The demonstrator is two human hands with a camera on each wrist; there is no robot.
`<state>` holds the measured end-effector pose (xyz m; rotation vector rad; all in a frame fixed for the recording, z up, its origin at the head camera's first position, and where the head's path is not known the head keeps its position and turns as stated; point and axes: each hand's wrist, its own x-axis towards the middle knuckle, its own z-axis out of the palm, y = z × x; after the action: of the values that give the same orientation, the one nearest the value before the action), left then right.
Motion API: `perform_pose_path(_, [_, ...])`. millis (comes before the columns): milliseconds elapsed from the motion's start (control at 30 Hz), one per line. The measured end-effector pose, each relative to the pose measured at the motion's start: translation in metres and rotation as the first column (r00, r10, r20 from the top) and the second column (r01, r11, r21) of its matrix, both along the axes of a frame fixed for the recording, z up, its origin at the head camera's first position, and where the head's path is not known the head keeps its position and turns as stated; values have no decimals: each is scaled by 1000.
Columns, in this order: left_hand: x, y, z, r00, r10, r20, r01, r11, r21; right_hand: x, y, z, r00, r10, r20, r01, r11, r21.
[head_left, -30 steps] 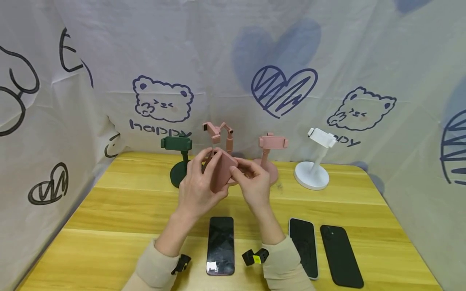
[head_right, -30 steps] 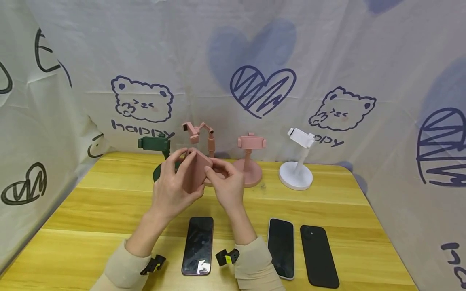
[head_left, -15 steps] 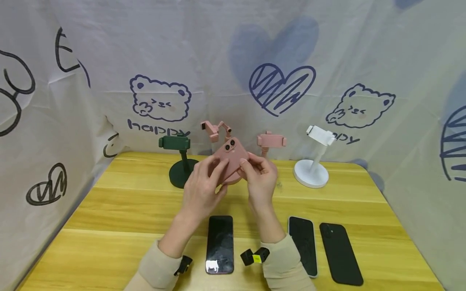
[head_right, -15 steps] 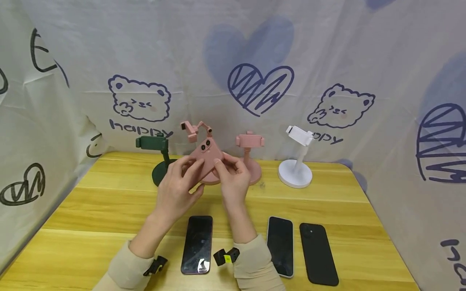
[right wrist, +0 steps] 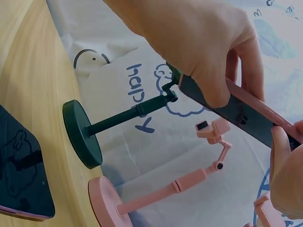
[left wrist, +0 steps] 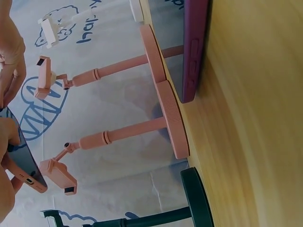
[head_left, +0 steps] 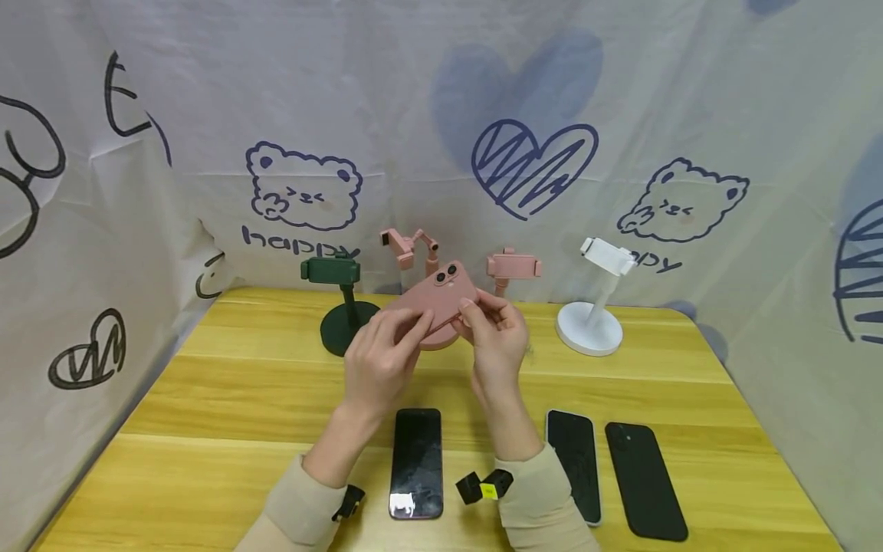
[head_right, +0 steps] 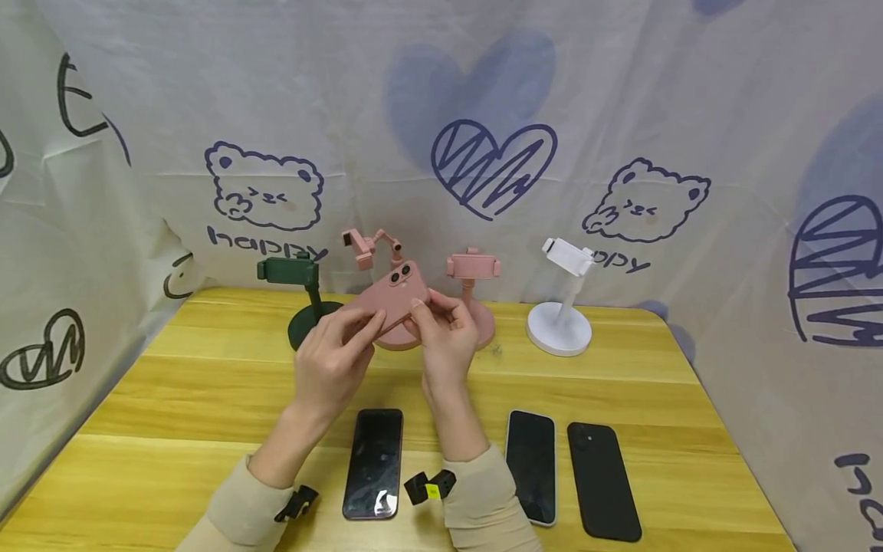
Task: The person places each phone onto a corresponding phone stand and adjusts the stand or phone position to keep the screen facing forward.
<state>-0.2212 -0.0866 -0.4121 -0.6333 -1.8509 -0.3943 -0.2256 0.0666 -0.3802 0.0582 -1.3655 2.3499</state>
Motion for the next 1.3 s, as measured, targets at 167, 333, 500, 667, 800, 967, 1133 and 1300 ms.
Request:
perform_pose_path(167, [-3, -2, 1, 992, -4, -122, 6, 1000, 11, 3, 0, 2, 1000, 12, -13, -12, 1000, -7])
perform_pose_path(333, [-1, -6, 8, 984, -12, -177, 21, 999, 47, 7, 1, 4, 991, 83, -110, -81, 997, 14])
perform_pose_path(500, [4, -10, 15, 987, -99, -124, 116, 984, 134, 8, 4, 5, 968, 142, -205, -129, 989, 76])
perform_pose_path(667, [6, -11, 20, 967, -253, -23, 250, 934, 256, 6, 6, 5, 967, 141, -211, -119, 987, 111])
perform_pose_path(800, [8, -11, 22, 896, -440, 53, 380, 825, 419, 5, 7, 3, 970, 146, -195, -120, 983, 138])
perform_pose_path(967, [12, -9, 24, 789, -603, 116, 420, 668, 614, 2, 10, 1, 960, 187, -210, -152, 973, 173])
perform_pose_path(1133, [17, -10, 26, 692, -697, 190, 366, 565, 740, -2, 11, 0, 940, 220, -260, -158, 958, 240])
perform_pose_path(1300, [21, -11, 31, 574, -786, 230, 281, 453, 846, -3, 11, 0, 940, 216, -265, -129, 942, 311])
